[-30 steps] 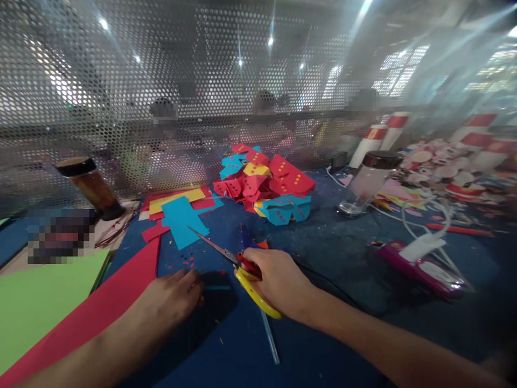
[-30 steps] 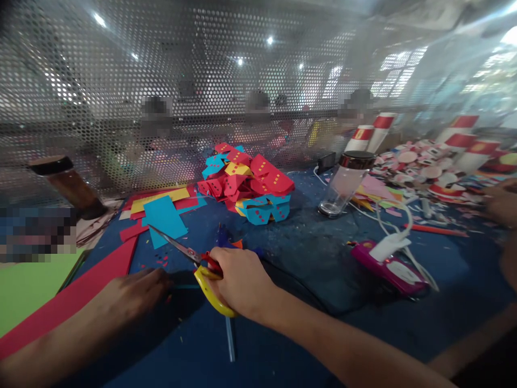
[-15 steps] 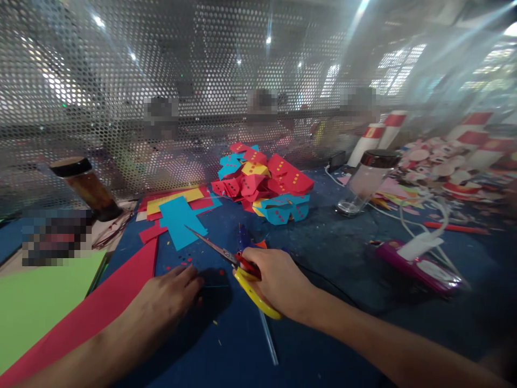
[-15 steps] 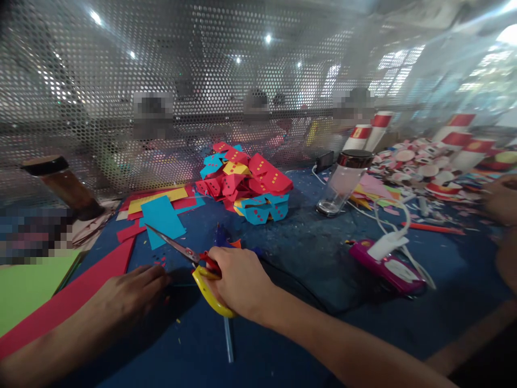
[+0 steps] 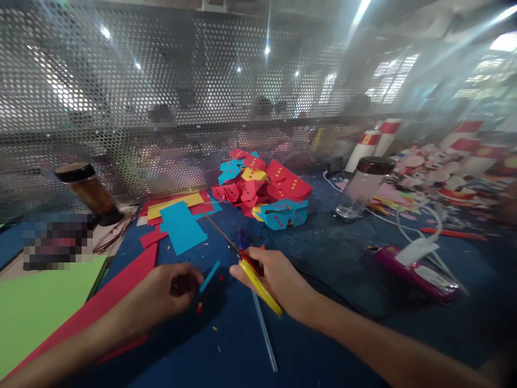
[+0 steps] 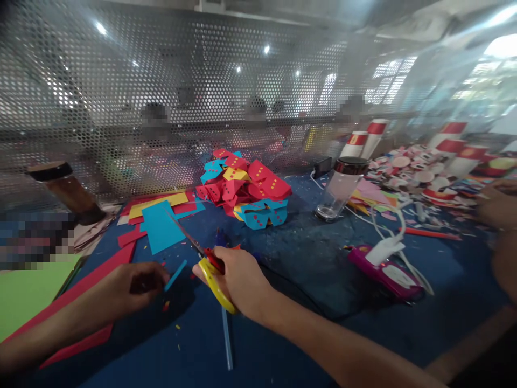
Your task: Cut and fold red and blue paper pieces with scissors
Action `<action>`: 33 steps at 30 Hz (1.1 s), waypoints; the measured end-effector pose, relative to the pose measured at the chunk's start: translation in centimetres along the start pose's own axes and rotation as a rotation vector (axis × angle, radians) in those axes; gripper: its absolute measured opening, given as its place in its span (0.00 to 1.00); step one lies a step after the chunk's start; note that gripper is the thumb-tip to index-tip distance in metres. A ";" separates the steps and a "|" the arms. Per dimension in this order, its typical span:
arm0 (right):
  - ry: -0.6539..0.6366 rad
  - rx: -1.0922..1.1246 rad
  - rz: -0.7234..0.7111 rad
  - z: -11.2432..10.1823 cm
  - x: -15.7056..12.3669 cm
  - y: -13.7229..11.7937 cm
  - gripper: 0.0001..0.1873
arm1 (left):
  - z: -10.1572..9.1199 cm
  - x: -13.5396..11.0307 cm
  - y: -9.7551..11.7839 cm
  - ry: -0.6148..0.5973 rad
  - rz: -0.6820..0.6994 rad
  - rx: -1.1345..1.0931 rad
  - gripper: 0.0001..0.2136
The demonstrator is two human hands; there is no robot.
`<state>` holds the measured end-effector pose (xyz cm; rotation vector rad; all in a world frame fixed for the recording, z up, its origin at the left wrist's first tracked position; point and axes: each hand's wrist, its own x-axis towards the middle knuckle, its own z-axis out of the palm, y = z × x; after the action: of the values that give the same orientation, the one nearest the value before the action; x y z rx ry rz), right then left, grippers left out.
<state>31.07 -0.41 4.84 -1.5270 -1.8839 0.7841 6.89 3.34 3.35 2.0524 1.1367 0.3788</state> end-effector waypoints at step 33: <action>-0.196 0.427 0.139 0.4 -0.3 -0.7 0.10 | 1.5 -1.0 1.5 -0.193 -0.033 -0.472 0.13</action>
<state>30.38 -0.87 5.12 -1.3548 -1.6132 1.3451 8.08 1.31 3.55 1.6158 0.8652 0.3822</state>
